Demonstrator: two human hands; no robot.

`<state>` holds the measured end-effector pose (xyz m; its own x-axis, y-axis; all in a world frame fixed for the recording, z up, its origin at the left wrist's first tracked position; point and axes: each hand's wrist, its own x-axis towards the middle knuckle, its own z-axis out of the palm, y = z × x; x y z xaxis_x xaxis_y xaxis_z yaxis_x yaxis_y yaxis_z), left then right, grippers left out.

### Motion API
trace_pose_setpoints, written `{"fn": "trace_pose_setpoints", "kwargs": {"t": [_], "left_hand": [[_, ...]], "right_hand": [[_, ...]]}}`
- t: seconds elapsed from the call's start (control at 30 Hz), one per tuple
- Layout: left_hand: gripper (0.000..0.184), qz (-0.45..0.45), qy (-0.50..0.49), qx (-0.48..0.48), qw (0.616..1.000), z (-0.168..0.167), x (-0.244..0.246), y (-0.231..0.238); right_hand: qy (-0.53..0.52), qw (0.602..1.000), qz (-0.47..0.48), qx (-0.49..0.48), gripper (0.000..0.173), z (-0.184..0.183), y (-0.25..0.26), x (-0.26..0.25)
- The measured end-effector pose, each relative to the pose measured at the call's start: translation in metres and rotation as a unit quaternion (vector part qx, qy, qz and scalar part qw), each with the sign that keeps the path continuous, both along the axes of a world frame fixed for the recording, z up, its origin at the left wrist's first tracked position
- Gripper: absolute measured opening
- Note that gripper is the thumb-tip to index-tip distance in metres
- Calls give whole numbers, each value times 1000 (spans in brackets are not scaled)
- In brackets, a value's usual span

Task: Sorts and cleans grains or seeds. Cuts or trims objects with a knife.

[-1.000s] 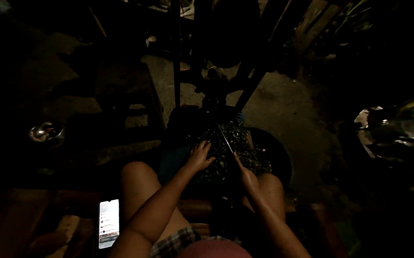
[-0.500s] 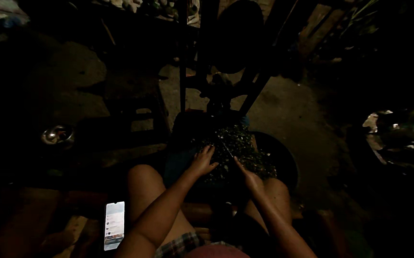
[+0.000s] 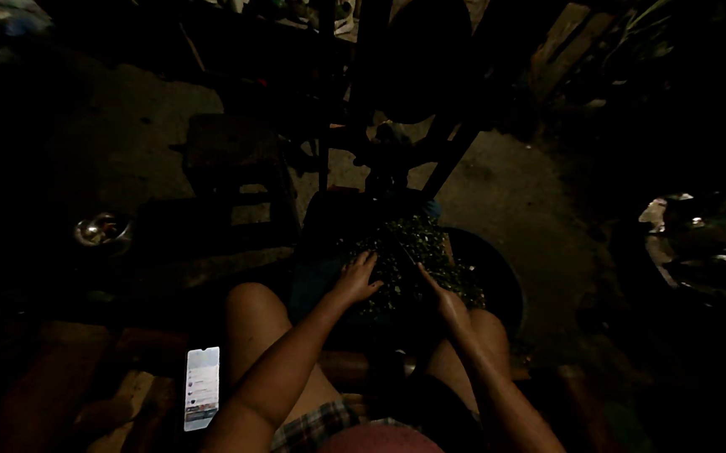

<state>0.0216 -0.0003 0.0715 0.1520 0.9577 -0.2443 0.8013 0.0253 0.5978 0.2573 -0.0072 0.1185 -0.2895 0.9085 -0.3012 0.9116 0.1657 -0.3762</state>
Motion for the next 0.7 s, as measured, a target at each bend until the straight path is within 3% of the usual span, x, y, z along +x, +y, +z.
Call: {"fn": "trace_pose_setpoints", "kwargs": {"t": [0.17, 0.27, 0.33, 0.57, 0.7], "left_hand": [[66, 1, -2, 6, 1000, 1, 0, 1], [73, -2, -3, 4, 1000, -4, 2, 1], [74, -2, -2, 6, 1000, -3, 1, 1], [68, 4, -5, 9, 1000, 0, 0, -2], [74, -4, 4, -1, 1000, -1, 1, 1]], "right_hand": [[105, 983, -22, 146, 58, -7, -7, 10], [26, 998, -56, -3, 67, -16, -13, 9], [-4, 999, -47, -25, 67, -18, -5, 11], [133, 974, -32, 183, 58, -2, -7, 18], [31, 998, -52, 1, 69, -28, -7, 19]]}}
